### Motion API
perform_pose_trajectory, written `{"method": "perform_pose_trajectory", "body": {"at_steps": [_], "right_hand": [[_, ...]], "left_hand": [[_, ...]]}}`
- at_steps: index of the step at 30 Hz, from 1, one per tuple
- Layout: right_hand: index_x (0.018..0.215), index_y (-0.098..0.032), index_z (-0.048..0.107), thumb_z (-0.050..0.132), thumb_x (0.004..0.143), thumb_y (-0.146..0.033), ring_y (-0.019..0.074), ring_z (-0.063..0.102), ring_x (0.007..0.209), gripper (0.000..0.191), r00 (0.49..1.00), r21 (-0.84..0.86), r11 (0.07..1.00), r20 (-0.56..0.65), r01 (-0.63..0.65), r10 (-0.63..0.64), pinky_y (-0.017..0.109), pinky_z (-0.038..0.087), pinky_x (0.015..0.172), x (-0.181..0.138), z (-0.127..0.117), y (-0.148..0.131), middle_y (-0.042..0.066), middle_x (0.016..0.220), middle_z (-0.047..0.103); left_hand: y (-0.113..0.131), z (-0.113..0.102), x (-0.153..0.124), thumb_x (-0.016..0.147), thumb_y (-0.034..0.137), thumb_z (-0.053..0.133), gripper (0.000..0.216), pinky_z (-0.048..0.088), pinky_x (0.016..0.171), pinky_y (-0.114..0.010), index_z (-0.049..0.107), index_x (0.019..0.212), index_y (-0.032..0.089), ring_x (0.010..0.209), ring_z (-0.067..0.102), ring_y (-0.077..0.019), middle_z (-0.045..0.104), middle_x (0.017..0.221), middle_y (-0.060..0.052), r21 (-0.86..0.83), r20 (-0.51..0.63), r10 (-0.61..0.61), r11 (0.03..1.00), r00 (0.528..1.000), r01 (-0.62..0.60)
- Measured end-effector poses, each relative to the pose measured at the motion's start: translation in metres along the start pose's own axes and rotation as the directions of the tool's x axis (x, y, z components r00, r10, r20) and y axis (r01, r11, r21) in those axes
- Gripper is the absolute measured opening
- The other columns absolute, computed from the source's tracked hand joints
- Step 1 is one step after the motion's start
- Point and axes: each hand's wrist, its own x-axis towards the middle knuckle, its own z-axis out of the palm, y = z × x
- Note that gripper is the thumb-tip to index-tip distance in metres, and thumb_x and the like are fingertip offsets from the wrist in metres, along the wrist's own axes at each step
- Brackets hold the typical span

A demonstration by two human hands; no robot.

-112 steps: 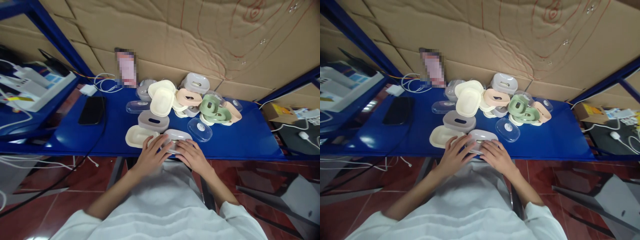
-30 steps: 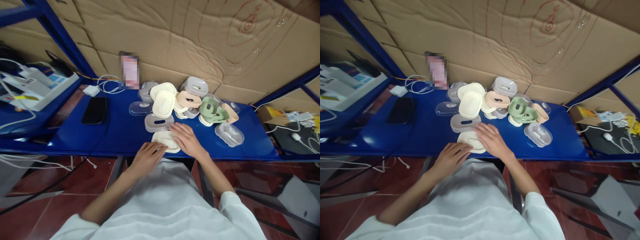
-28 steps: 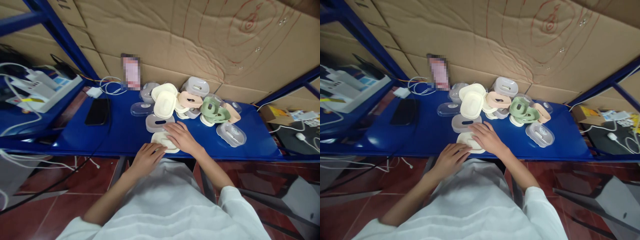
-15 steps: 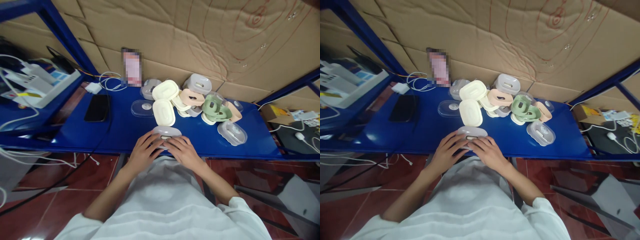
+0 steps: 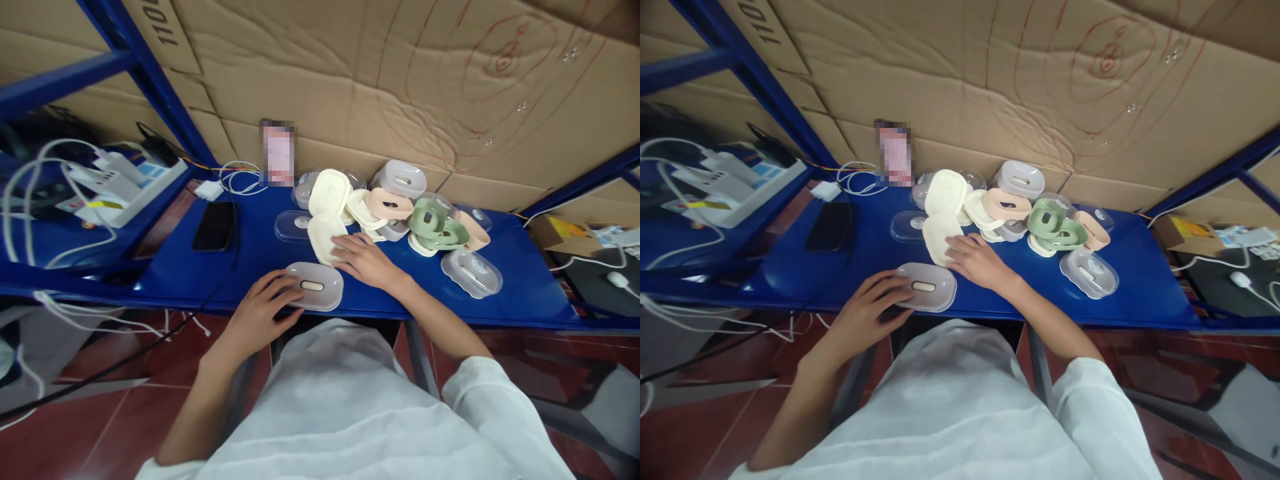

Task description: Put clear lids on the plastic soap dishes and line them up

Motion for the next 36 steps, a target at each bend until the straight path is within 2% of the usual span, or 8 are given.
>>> {"method": "perform_pose_trajectory", "body": {"at_steps": [6,9,11,15,20,26,31,36], "right_hand": [[0.107,-0.021,0.075,0.070,0.103,-0.047,0.0307,0.065,0.139,0.026,0.988,0.037,0.991,-0.085,-0.127,0.130,0.059,0.041,0.123,-0.081,-0.005,0.007,0.013,0.140,0.074],[0.111,-0.023,0.074,0.067,0.105,-0.042,0.0312,0.064,0.140,0.022,0.969,0.048,0.975,-0.109,-0.216,0.220,0.062,0.041,0.124,-0.111,-0.016,0.006,0.012,0.139,0.074],[0.119,-0.023,0.074,0.062,0.108,-0.037,0.0300,0.064,0.140,0.021,0.961,0.052,0.972,-0.141,-0.231,0.236,0.061,0.042,0.124,-0.111,-0.021,0.003,0.012,0.139,0.074],[0.133,-0.022,0.070,0.050,0.110,-0.021,0.0251,0.064,0.138,0.030,0.987,0.048,0.994,-0.124,-0.094,0.099,0.050,0.049,0.118,-0.064,-0.016,-0.004,0.011,0.143,0.072],[0.141,-0.014,0.065,0.048,0.110,-0.017,0.0306,0.058,0.143,0.035,0.995,-0.131,0.987,-0.027,0.093,-0.097,0.051,0.043,0.118,0.017,0.004,-0.006,0.015,0.150,0.067],[0.134,-0.012,0.067,0.068,0.102,-0.031,0.0370,0.065,0.126,0.037,0.992,-0.229,0.971,0.085,-0.068,0.090,0.056,0.045,0.110,0.056,0.002,-0.008,0.022,0.134,0.072],[0.156,-0.014,0.052,0.076,0.099,-0.035,0.0387,0.047,0.152,0.065,0.995,-0.160,0.987,0.087,-0.029,0.043,0.059,0.035,0.125,0.095,0.016,-0.003,0.021,0.164,0.052],[0.159,-0.019,0.051,0.063,0.107,-0.025,0.0340,0.058,0.144,0.054,0.984,-0.065,0.998,0.174,-0.025,0.036,0.054,0.047,0.117,0.120,0.025,0.005,0.017,0.160,0.058]], "left_hand": [[-0.018,-0.003,-0.011,0.099,0.026,0.071,0.024,0.057,0.113,-0.056,0.073,0.123,0.027,0.138,0.060,-0.0332,0.074,0.132,-0.008,0.095,-0.119,-0.060,0.993,0.991,0.071],[-0.022,0.003,-0.008,0.098,0.025,0.072,0.024,0.055,0.115,-0.058,0.072,0.121,0.028,0.138,0.060,-0.0341,0.074,0.129,-0.008,0.124,-0.170,-0.087,0.986,0.982,0.109],[-0.022,0.006,-0.006,0.097,0.025,0.072,0.024,0.055,0.115,-0.058,0.072,0.121,0.027,0.139,0.059,-0.0344,0.073,0.130,-0.009,0.121,-0.172,-0.088,0.987,0.981,0.110],[-0.019,0.008,-0.004,0.098,0.024,0.071,0.024,0.054,0.117,-0.059,0.070,0.122,0.025,0.141,0.058,-0.0356,0.071,0.133,-0.011,0.128,-0.172,-0.090,0.985,0.981,0.113],[-0.017,0.002,-0.009,0.098,0.022,0.070,0.024,0.053,0.117,-0.060,0.068,0.122,0.022,0.144,0.056,-0.0364,0.069,0.134,-0.013,0.145,-0.163,-0.083,0.984,0.983,0.107],[-0.017,0.004,-0.016,0.098,0.020,0.072,0.028,0.054,0.116,-0.059,0.067,0.125,0.025,0.143,0.057,-0.0353,0.069,0.136,-0.011,0.133,-0.179,-0.085,0.985,0.980,0.110],[-0.018,0.007,-0.015,0.096,0.020,0.074,0.031,0.054,0.115,-0.059,0.067,0.126,0.025,0.141,0.057,-0.0364,0.070,0.134,-0.011,0.145,-0.203,-0.074,0.984,0.976,0.104],[-0.018,0.006,-0.019,0.097,0.022,0.073,0.041,0.053,0.117,-0.057,0.064,0.137,0.027,0.141,0.058,-0.0347,0.066,0.140,-0.012,0.090,-0.195,-0.115,0.987,0.974,0.135]]}}
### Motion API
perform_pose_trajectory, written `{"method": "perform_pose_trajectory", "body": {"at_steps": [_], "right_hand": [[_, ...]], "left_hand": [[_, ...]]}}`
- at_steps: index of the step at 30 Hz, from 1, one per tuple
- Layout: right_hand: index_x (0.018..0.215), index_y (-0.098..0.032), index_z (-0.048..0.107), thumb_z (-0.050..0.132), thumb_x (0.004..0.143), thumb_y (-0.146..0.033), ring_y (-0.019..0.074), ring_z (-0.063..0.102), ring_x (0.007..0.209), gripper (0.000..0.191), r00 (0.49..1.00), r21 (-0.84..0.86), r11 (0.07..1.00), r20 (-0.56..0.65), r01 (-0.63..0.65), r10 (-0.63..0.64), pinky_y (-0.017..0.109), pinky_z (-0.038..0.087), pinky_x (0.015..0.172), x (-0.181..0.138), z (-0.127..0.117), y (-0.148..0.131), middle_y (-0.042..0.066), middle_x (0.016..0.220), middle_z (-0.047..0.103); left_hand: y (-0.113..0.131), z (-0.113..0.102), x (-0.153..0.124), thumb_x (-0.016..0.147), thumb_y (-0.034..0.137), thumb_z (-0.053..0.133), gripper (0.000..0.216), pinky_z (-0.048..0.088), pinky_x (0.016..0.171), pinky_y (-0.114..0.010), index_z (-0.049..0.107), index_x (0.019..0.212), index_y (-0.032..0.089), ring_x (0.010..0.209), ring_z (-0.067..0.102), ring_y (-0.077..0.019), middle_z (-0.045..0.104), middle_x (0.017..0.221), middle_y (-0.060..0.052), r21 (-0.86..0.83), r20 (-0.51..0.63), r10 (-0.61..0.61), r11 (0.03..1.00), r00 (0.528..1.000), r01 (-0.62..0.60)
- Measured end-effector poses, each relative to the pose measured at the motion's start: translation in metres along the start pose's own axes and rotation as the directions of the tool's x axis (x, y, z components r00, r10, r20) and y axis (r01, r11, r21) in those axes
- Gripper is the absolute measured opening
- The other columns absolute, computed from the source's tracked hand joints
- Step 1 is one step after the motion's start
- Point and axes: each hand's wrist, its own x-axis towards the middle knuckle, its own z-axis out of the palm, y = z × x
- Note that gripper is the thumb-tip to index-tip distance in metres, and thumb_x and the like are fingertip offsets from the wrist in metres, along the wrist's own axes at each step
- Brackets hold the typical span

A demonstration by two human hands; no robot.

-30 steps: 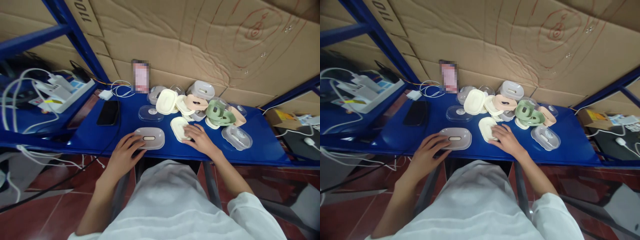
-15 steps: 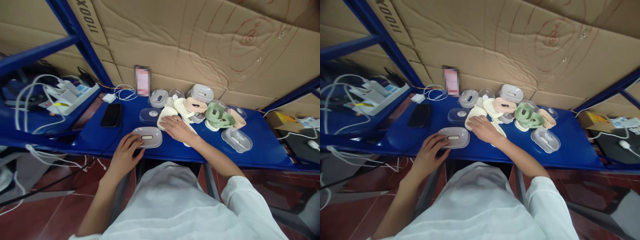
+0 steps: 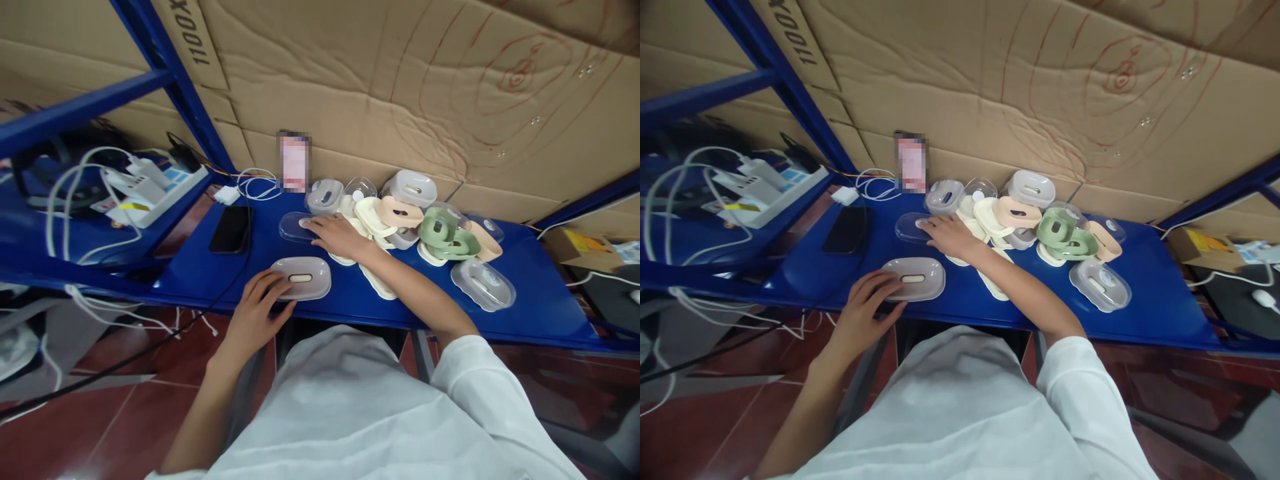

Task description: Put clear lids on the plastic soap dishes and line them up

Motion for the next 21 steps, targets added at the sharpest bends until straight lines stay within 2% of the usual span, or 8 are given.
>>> {"method": "perform_pose_trajectory", "body": {"at_steps": [4,7,8,10,12,14,18,21], "right_hand": [[0.159,-0.021,0.054,0.046,0.115,-0.034,0.0275,0.063,0.140,0.047,0.997,0.194,0.978,-0.053,0.069,-0.060,0.045,0.053,0.115,-0.027,-0.017,-0.006,0.012,0.156,0.064],[0.153,-0.023,0.061,0.046,0.115,-0.033,0.0226,0.065,0.138,0.042,0.980,0.315,0.928,-0.083,0.199,-0.182,0.041,0.052,0.117,-0.061,-0.024,-0.021,0.010,0.150,0.068],[0.152,-0.024,0.062,0.048,0.114,-0.031,0.0220,0.064,0.139,0.041,0.973,0.325,0.917,-0.098,0.231,-0.210,0.041,0.051,0.119,-0.071,-0.023,-0.028,0.010,0.150,0.068],[0.152,-0.024,0.062,0.049,0.113,-0.026,0.0227,0.058,0.147,0.041,0.965,0.290,0.922,-0.131,0.257,-0.228,0.045,0.048,0.124,-0.088,-0.015,-0.041,0.011,0.153,0.065],[0.154,-0.023,0.059,0.049,0.111,-0.019,0.0242,0.048,0.156,0.045,0.963,0.214,0.945,-0.158,0.249,-0.218,0.049,0.043,0.129,-0.102,-0.002,-0.053,0.012,0.160,0.059],[0.160,-0.023,0.053,0.048,0.109,-0.012,0.0247,0.039,0.162,0.052,0.962,0.147,0.958,-0.161,0.245,-0.221,0.051,0.039,0.132,-0.111,0.012,-0.060,0.011,0.166,0.053],[0.169,-0.027,0.039,0.045,0.106,-0.004,0.0239,0.028,0.166,0.067,0.963,0.069,0.974,-0.182,0.216,-0.200,0.053,0.034,0.136,-0.122,0.032,-0.064,0.007,0.173,0.043],[0.169,-0.027,0.037,0.044,0.106,-0.003,0.0229,0.026,0.167,0.068,0.956,0.061,0.974,-0.214,0.219,-0.201,0.053,0.032,0.137,-0.124,0.038,-0.063,0.006,0.174,0.041]], "left_hand": [[-0.002,0.007,-0.003,0.095,0.031,0.080,0.073,0.059,0.111,-0.054,0.046,0.159,0.028,0.142,0.058,-0.0367,0.040,0.167,-0.020,-0.037,-0.084,-0.107,0.994,0.991,0.104],[-0.004,0.012,-0.002,0.092,0.037,0.084,0.090,0.057,0.112,-0.059,0.034,0.167,0.030,0.150,0.051,-0.0418,0.022,0.176,-0.023,-0.041,-0.131,-0.153,0.988,0.980,0.148],[-0.004,0.013,-0.002,0.093,0.038,0.083,0.088,0.056,0.114,-0.059,0.035,0.167,0.031,0.153,0.048,-0.0425,0.022,0.177,-0.022,-0.043,-0.123,-0.155,0.988,0.980,0.151],[-0.004,0.013,-0.001,0.096,0.037,0.080,0.078,0.054,0.117,-0.058,0.041,0.164,0.032,0.155,0.047,-0.0403,0.033,0.175,-0.019,-0.047,-0.089,-0.145,0.989,0.985,0.141],[-0.004,0.011,-0.001,0.098,0.036,0.078,0.067,0.054,0.119,-0.056,0.049,0.158,0.032,0.151,0.053,-0.0364,0.047,0.167,-0.015,-0.041,-0.078,-0.136,0.990,0.988,0.133],[-0.004,0.009,-0.001,0.097,0.036,0.079,0.060,0.056,0.118,-0.054,0.055,0.152,0.032,0.146,0.059,-0.0341,0.054,0.162,-0.013,-0.034,-0.105,-0.120,0.993,0.987,0.117],[-0.006,0.010,-0.001,0.096,0.037,0.080,0.057,0.059,0.115,-0.051,0.059,0.148,0.031,0.141,0.064,-0.0328,0.056,0.160,-0.012,-0.041,-0.141,-0.073,0.997,0.987,0.068],[-0.009,0.010,-0.001,0.096,0.038,0.081,0.057,0.060,0.114,-0.051,0.059,0.148,0.031,0.140,0.065,-0.0327,0.057,0.159,-0.012,-0.041,-0.147,-0.067,0.997,0.987,0.062]]}}
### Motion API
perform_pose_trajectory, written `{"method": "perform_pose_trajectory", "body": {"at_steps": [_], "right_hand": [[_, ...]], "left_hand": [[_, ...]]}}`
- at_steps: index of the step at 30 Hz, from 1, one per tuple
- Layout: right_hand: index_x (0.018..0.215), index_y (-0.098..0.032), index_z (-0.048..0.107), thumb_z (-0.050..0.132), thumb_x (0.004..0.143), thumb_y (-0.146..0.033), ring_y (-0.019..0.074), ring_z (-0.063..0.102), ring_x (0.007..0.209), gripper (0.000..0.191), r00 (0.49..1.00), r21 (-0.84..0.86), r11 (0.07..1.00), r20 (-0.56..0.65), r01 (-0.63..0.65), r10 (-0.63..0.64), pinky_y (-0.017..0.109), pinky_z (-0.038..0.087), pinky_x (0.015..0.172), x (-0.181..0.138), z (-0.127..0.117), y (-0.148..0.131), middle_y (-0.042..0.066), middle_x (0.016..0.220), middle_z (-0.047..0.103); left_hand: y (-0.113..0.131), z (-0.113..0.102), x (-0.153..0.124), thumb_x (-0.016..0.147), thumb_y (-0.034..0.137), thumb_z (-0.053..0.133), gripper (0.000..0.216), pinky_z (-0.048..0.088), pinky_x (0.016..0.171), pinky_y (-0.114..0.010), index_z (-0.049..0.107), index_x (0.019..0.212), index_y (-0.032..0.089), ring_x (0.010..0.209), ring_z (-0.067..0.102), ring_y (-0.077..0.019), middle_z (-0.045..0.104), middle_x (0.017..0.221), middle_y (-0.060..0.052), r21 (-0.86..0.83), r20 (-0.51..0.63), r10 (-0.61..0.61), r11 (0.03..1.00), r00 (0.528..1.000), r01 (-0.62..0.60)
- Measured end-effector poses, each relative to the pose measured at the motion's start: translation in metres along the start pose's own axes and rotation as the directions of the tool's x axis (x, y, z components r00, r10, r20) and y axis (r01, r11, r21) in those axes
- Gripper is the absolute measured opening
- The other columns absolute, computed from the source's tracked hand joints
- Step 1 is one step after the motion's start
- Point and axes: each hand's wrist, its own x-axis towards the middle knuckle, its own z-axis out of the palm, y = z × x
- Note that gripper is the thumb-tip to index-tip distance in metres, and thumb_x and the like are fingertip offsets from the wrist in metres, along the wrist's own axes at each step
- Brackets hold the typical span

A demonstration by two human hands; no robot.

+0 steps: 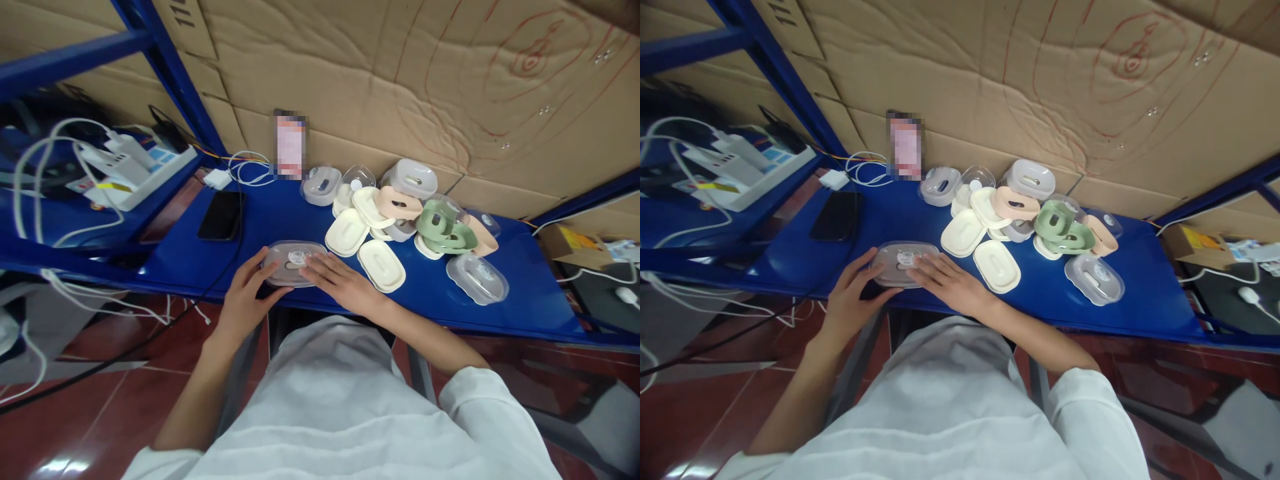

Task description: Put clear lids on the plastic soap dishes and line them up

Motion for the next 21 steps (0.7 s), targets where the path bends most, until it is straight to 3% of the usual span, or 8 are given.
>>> {"method": "perform_pose_trajectory", "body": {"at_steps": [7,14,16,18,21], "right_hand": [[0.164,-0.025,0.046,0.042,0.105,0.000,0.0207,0.026,0.167,0.064,0.998,0.055,0.997,-0.014,0.057,-0.057,0.055,0.031,0.137,0.000,0.004,0.008,0.006,0.170,0.047],[0.156,-0.015,0.056,0.044,0.111,-0.013,0.0233,0.033,0.165,0.047,0.999,0.042,0.999,-0.049,0.004,-0.002,0.048,0.034,0.136,0.006,-0.003,0.000,0.012,0.167,0.051],[0.159,-0.017,0.052,0.048,0.112,-0.021,0.0255,0.035,0.164,0.048,0.997,0.003,0.997,-0.038,-0.072,0.072,0.049,0.036,0.135,-0.004,-0.012,-0.003,0.013,0.170,0.048],[0.161,-0.019,0.050,0.053,0.112,-0.030,0.0291,0.042,0.160,0.051,0.970,-0.058,0.970,-0.076,-0.237,0.232,0.054,0.037,0.133,-0.024,-0.020,-0.006,0.014,0.168,0.050],[0.158,-0.020,0.054,0.056,0.110,-0.034,0.0343,0.055,0.149,0.050,0.849,-0.141,0.845,-0.217,-0.516,0.482,0.062,0.039,0.128,-0.067,-0.027,-0.009,0.017,0.157,0.061]], "left_hand": [[-0.007,-0.005,-0.002,0.098,0.035,0.079,0.041,0.061,0.111,-0.051,0.067,0.137,0.031,0.130,0.070,-0.0299,0.062,0.151,-0.009,-0.014,-0.005,0.012,1.000,1.000,-0.012],[-0.002,-0.004,0.002,0.097,0.033,0.079,0.042,0.062,0.109,-0.047,0.066,0.137,0.029,0.132,0.068,-0.0292,0.060,0.148,-0.010,-0.027,-0.007,-0.004,1.000,1.000,0.003],[-0.002,-0.004,0.004,0.097,0.031,0.079,0.043,0.061,0.110,-0.048,0.065,0.138,0.028,0.134,0.066,-0.0305,0.059,0.149,-0.012,0.002,-0.012,-0.020,1.000,1.000,0.020],[-0.003,-0.004,0.009,0.097,0.031,0.079,0.045,0.060,0.111,-0.051,0.063,0.139,0.026,0.135,0.065,-0.0324,0.059,0.147,-0.014,0.059,-0.040,-0.050,0.997,0.998,0.052],[-0.001,0.000,0.017,0.097,0.030,0.077,0.052,0.056,0.114,-0.056,0.060,0.146,0.024,0.142,0.059,-0.0380,0.055,0.153,-0.018,0.171,-0.085,-0.092,0.980,0.992,0.105]]}}
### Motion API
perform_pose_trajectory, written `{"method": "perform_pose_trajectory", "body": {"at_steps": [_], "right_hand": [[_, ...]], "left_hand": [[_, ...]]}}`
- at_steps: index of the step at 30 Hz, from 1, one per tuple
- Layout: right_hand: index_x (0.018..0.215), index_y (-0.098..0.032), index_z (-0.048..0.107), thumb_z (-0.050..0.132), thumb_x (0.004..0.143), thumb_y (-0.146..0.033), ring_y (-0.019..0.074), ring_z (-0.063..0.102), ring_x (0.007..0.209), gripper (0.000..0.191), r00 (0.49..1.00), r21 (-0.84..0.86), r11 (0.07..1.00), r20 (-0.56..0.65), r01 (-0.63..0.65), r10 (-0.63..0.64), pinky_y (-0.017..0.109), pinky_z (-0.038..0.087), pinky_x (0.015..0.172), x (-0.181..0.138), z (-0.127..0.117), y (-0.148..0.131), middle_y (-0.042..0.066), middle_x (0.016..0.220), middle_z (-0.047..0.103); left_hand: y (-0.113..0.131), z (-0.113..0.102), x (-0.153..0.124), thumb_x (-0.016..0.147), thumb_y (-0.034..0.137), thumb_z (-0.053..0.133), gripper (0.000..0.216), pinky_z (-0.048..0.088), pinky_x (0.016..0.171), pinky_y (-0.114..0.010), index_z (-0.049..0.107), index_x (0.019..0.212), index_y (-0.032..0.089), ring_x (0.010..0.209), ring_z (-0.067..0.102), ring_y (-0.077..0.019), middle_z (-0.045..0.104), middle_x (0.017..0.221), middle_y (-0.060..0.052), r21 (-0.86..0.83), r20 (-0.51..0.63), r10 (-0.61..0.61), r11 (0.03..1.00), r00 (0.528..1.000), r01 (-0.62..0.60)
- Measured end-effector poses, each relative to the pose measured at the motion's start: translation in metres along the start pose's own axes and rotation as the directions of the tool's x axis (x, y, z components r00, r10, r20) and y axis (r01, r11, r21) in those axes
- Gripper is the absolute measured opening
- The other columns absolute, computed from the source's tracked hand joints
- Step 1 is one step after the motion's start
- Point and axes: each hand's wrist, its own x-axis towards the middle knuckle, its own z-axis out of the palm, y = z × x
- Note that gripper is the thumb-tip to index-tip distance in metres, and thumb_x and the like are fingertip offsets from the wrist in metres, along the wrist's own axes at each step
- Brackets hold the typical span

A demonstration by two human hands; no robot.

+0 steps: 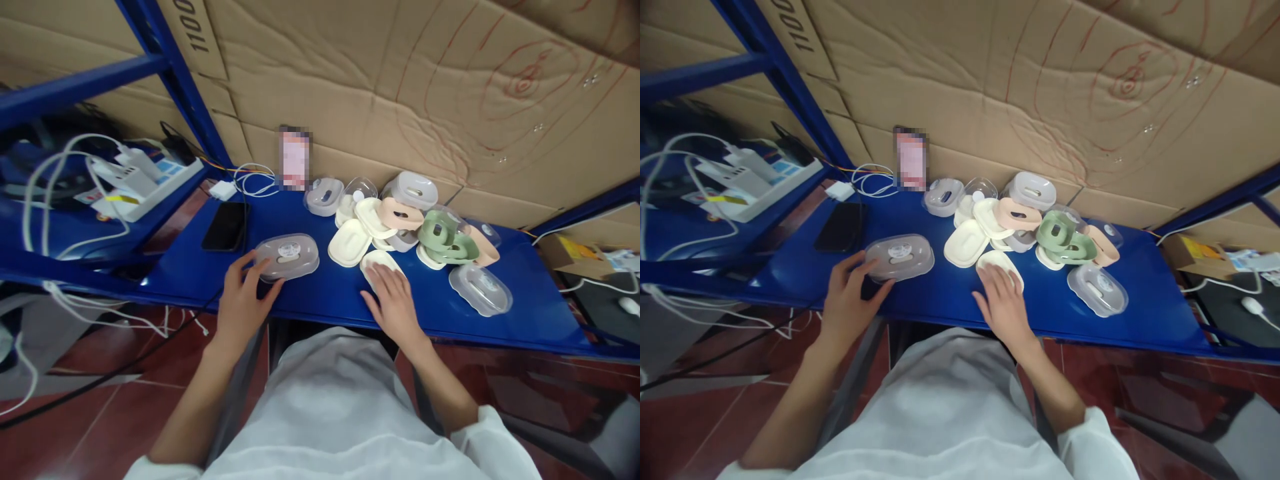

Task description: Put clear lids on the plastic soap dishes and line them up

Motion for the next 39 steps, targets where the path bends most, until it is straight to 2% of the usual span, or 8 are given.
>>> {"method": "perform_pose_trajectory", "body": {"at_steps": [3,5,10,17,21,26,32,39], "right_hand": [[0.152,-0.022,0.060,0.052,0.111,-0.028,0.0326,0.060,0.144,0.042,0.994,-0.018,0.994,-0.014,-0.109,0.109,0.062,0.041,0.126,-0.033,-0.007,0.014,0.015,0.155,0.063],[0.153,-0.025,0.060,0.047,0.113,-0.026,0.0284,0.058,0.148,0.042,0.997,0.058,0.998,0.077,-0.029,0.025,0.060,0.038,0.129,-0.041,-0.012,0.020,0.012,0.161,0.058],[0.160,-0.029,0.053,0.045,0.113,-0.031,0.0256,0.045,0.159,0.047,0.988,0.135,0.984,0.082,0.118,-0.130,0.057,0.037,0.131,0.002,-0.025,0.060,0.008,0.167,0.052],[0.142,-0.018,0.068,0.050,0.109,-0.027,0.0342,0.064,0.136,0.038,0.997,-0.100,0.992,-0.032,-0.074,0.071,0.066,0.030,0.126,0.099,-0.033,0.136,0.017,0.141,0.072],[0.135,-0.025,0.072,0.051,0.112,-0.036,0.0286,0.070,0.119,0.033,0.987,-0.022,0.996,-0.129,0.090,-0.092,0.057,0.036,0.123,0.080,-0.036,0.100,0.011,0.125,0.079],[0.145,-0.023,0.067,0.055,0.111,-0.029,0.0276,0.067,0.123,0.036,0.954,0.062,0.952,-0.025,0.301,-0.300,0.050,0.045,0.115,0.019,-0.024,0.021,0.011,0.118,0.078],[0.142,-0.026,0.068,0.048,0.113,-0.020,0.0222,0.064,0.136,0.036,0.937,0.188,0.923,0.033,0.337,-0.349,0.044,0.045,0.119,0.011,-0.002,-0.005,0.009,0.136,0.075],[0.151,-0.022,0.061,0.049,0.113,-0.025,0.0239,0.059,0.143,0.040,0.915,0.261,0.894,0.080,0.364,-0.396,0.045,0.045,0.123,0.010,0.004,-0.009,0.010,0.146,0.071]], "left_hand": [[0.021,0.008,0.006,0.099,0.022,0.071,0.059,0.048,0.121,-0.060,0.053,0.155,0.024,0.153,0.047,-0.0404,0.047,0.163,-0.020,0.041,-0.041,0.080,0.996,0.996,-0.079],[0.045,0.016,0.007,0.101,0.017,0.066,0.059,0.047,0.122,-0.054,0.051,0.158,0.026,0.152,0.049,-0.0354,0.050,0.162,-0.018,-0.055,0.023,0.240,0.970,0.971,-0.238],[0.094,0.032,0.006,0.107,0.020,0.057,0.039,0.046,0.122,-0.053,0.061,0.145,0.021,0.146,0.057,-0.0319,0.063,0.152,-0.014,-0.298,0.331,0.550,0.832,0.767,-0.468],[0.076,0.032,-0.002,0.107,0.019,0.061,0.019,0.057,0.097,-0.039,0.071,0.122,0.023,0.109,0.073,-0.0223,0.077,0.120,-0.008,-0.355,0.289,0.434,0.876,0.853,-0.326],[0.073,0.033,-0.006,0.101,0.027,0.072,0.043,0.055,0.111,-0.050,0.062,0.143,0.027,0.137,0.062,-0.0323,0.062,0.148,-0.015,-0.283,0.218,0.309,0.928,0.926,-0.244],[0.076,0.038,-0.006,0.096,0.036,0.079,0.089,0.050,0.121,-0.057,0.030,0.170,0.028,0.158,0.042,-0.0392,0.034,0.171,-0.022,-0.279,0.189,0.225,0.946,0.956,-0.167],[0.064,0.031,-0.001,0.104,0.029,0.068,0.064,0.047,0.125,-0.057,0.044,0.163,0.029,0.163,0.036,-0.0354,0.041,0.171,-0.016,-0.388,0.316,0.378,0.888,0.870,-0.245],[0.049,0.032,-0.003,0.103,0.030,0.070,0.042,0.050,0.125,-0.055,0.066,0.144,0.026,0.152,0.050,-0.0318,0.065,0.153,-0.009,-0.372,0.304,0.354,0.899,0.884,-0.232]]}}
